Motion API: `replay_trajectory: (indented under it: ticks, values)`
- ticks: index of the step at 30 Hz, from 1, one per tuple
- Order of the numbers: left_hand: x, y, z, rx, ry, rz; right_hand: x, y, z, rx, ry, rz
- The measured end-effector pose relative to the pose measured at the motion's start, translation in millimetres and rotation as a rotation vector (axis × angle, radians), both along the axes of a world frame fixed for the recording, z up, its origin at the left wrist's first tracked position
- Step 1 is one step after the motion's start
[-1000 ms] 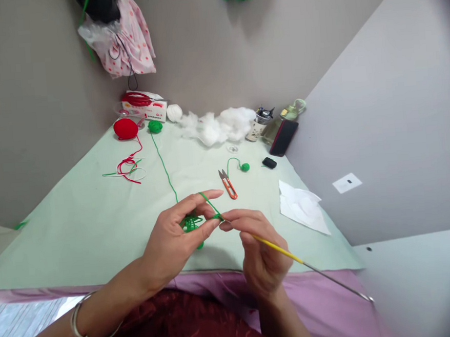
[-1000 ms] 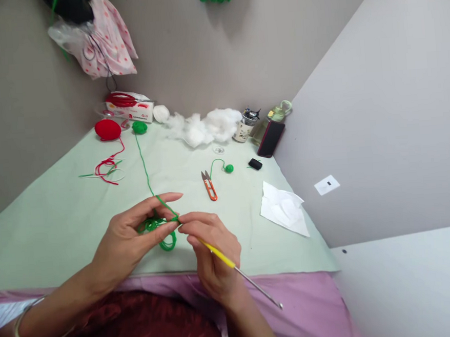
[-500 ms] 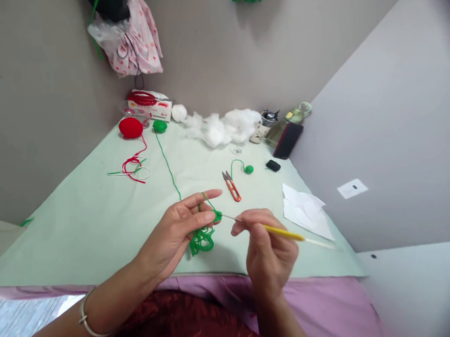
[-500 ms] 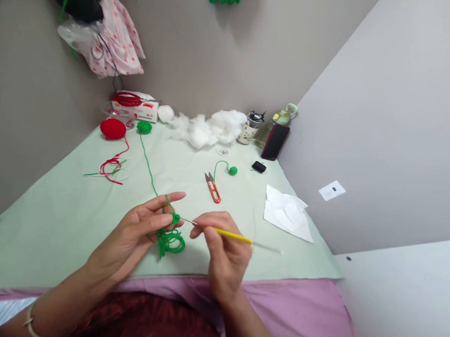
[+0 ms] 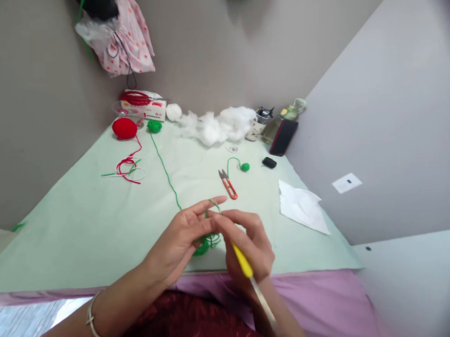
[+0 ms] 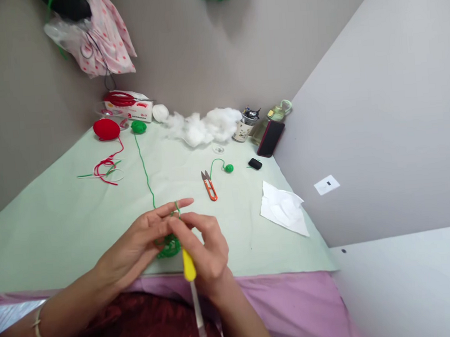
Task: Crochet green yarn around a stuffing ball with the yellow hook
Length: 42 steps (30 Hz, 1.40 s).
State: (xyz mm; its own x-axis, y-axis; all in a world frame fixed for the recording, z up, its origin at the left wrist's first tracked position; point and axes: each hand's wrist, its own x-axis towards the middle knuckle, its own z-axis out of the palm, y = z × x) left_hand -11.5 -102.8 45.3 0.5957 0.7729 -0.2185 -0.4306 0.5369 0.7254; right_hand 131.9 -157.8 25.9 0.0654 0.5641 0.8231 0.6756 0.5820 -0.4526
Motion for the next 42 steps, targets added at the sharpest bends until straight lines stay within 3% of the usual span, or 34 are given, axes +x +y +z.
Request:
replay_trajectory:
  ticks: [3, 6, 11, 18, 24, 28, 33, 39, 42]
  values:
    - [-2.1, 4.7, 0.2, -0.069, -0.032, -0.022, 5.8, 2.0, 7.3, -0.142, 0.321, 0.08]
    - [-3.1, 5.6, 1.7, 0.021, 0.01, 0.01, 8.6, 4.8, 13.8, -0.222, 0.577, 0.207]
    - [-1.1, -1.6, 1.3, 0.227, 0.132, 0.059, 6.2, 7.7, 11.9, -0.262, 0.517, 0.258]
    - [-3.6, -0.9, 1.4, 0.32, 0.24, 0.089, 13.6, 7.8, 7.5, -0.313, 0.684, 0.342]
    - [-4.3, -0.3, 2.7, 0.313, 0.269, 0.036, 18.4, 5.7, 10.2, -0.346, 0.782, 0.422]
    - [-6.2, -2.1, 1.4, 0.323, 0.281, 0.05, 17.3, -0.8, 15.2, -0.331, 0.637, 0.327]
    - [-6.7, -5.5, 1.6, 0.364, 0.335, 0.1, 15.1, -10.7, 15.7, -0.193, 0.268, 0.184]
    - [-3.0, -12.3, 2.1, 0.494, 0.477, 0.229, 13.5, -11.2, -0.3, -0.035, -0.116, 0.091]
    - [0.6, -12.7, -1.2, 0.392, 0.352, 0.194, 11.7, -11.1, -8.6, 0.045, -0.237, -0.031]
